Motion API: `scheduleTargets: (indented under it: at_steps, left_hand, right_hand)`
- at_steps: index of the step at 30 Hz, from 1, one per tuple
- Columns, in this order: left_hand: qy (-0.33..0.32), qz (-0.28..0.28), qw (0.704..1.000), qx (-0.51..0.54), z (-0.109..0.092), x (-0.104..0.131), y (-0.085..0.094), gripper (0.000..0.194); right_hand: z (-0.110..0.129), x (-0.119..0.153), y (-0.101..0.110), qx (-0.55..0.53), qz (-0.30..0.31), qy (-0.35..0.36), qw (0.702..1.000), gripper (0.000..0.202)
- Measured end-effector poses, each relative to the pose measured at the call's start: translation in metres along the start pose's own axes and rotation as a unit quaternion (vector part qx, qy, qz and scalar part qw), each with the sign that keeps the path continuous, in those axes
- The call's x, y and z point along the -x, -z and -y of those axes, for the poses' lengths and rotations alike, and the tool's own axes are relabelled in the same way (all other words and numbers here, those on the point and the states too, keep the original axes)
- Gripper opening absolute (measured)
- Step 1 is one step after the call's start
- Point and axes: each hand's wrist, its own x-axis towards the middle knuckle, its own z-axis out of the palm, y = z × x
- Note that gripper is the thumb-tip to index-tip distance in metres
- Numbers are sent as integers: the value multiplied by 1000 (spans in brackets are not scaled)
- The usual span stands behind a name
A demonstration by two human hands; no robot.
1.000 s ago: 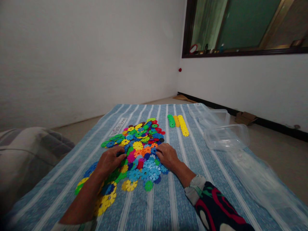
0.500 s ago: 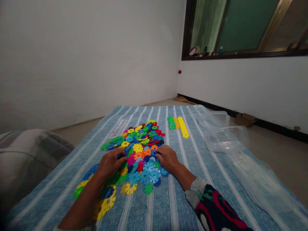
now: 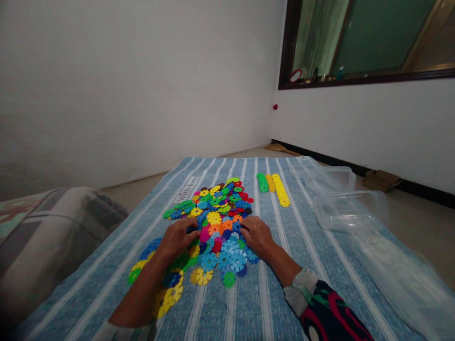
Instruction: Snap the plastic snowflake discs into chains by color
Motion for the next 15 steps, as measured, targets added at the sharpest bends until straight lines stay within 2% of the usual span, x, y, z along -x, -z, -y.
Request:
scheduleTargets:
  at_steps: [9, 15]
  left_hand:
    - [6, 12, 1000, -16, -4, 2, 2, 6]
    - [27, 25, 999, -7, 2, 2, 3, 21]
  right_hand:
    - [-5, 3, -5, -6, -5, 4, 1000, 13]
    - [-3, 3, -5, -6, -6, 0, 1000, 14]
